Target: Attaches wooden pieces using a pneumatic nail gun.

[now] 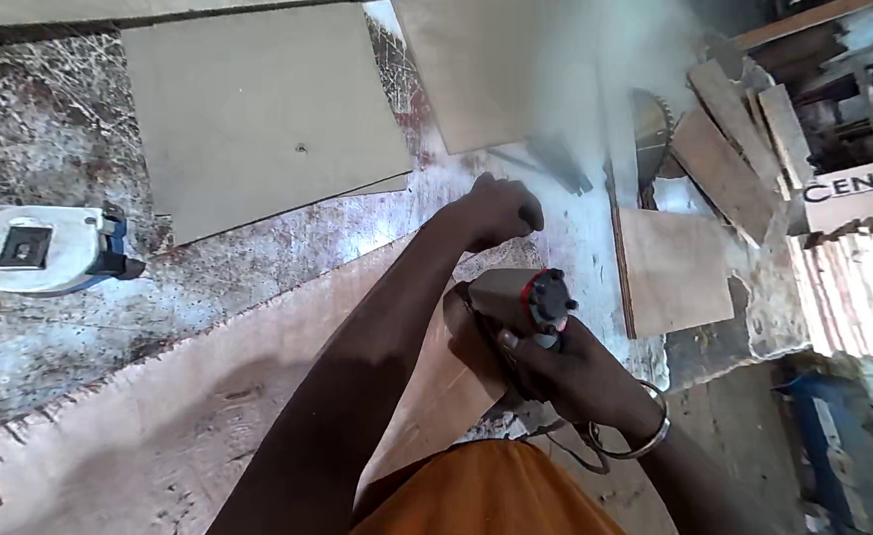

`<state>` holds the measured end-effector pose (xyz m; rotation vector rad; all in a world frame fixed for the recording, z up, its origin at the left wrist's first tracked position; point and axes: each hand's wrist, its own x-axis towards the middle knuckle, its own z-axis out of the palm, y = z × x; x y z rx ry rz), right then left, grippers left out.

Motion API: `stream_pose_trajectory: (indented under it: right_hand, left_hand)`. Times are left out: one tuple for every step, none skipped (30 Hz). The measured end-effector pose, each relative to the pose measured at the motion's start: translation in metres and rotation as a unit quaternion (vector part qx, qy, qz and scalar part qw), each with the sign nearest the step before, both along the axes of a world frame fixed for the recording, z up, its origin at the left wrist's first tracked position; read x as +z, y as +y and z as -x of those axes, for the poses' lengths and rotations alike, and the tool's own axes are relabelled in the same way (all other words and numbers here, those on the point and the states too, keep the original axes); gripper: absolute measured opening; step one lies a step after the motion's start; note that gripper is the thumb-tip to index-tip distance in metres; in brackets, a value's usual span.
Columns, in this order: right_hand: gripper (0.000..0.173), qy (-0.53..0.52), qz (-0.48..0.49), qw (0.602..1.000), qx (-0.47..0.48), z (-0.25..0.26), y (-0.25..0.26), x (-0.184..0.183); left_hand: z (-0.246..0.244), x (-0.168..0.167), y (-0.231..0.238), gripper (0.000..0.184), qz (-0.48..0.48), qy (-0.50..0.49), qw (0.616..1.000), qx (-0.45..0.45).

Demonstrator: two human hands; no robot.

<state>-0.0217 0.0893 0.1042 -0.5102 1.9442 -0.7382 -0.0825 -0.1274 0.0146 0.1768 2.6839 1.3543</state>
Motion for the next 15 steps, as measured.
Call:
stream_pose_trajectory:
  right_hand:
    - [0.038,-0.002,-0.003,1.000,0.008,0.002,-0.003,0.001]
    - [0.037,-0.004,-0.003,1.000,0.012,0.003,-0.005,0.001]
    - [0.038,-0.005,-0.003,1.000,0.013,0.004,-0.004,0.002]
    - [0.039,-0.002,-0.001,1.000,0.008,0.004,0.001,0.002]
    - [0.039,0.001,0.010,1.000,-0.004,0.003,0.010,0.002]
    - [0.040,0.005,0.024,0.999,-0.021,0.003,0.022,0.003]
    - [0.040,0.008,0.035,0.998,-0.044,0.002,0.040,0.004]
    - [0.040,0.014,0.045,0.996,-0.073,0.002,0.062,0.007]
    - [0.037,0.021,0.057,0.993,-0.105,0.003,0.087,0.009]
    - [0.034,0.031,0.069,0.988,-0.137,0.005,0.114,0.011]
    - [0.033,0.052,0.070,0.983,-0.164,0.008,0.141,0.011]
    - [0.036,0.083,0.061,0.976,-0.194,0.013,0.169,0.010]
    - [0.040,0.122,0.043,0.967,-0.221,0.019,0.196,0.009]
    - [0.048,0.161,0.023,0.958,-0.234,0.027,0.223,0.009]
    - [0.056,0.203,-0.003,0.952,-0.231,0.035,0.248,0.010]
  left_hand:
    - [-0.001,0.000,-0.001,0.018,-0.003,0.005,1.000,0.000]
    - [-0.002,0.000,-0.001,0.017,-0.004,0.011,1.000,0.001]
    - [-0.003,0.000,-0.001,0.017,-0.009,0.016,1.000,0.001]
    - [-0.005,0.001,0.000,0.016,-0.013,0.019,1.000,0.002]
    - [-0.005,0.001,0.000,0.016,-0.018,0.023,1.000,0.004]
    - [-0.005,0.001,0.000,0.016,-0.023,0.029,0.999,0.010]
    - [-0.005,0.000,0.000,0.016,-0.026,0.032,0.999,0.014]
    - [-0.006,-0.002,0.001,0.016,-0.031,0.035,0.999,0.017]
    - [-0.005,-0.005,0.002,0.016,-0.029,0.041,0.999,0.021]
    - [-0.006,-0.007,0.004,0.017,-0.025,0.049,0.998,0.026]
    - [-0.009,-0.009,0.007,0.018,-0.014,0.057,0.998,0.036]
    - [-0.012,-0.009,0.010,0.019,0.003,0.069,0.996,0.048]
    - [-0.014,-0.008,0.014,0.021,0.022,0.081,0.995,0.060]
    - [-0.016,-0.005,0.020,0.023,0.048,0.087,0.992,0.078]
    - [-0.020,-0.002,0.029,0.025,0.082,0.090,0.987,0.101]
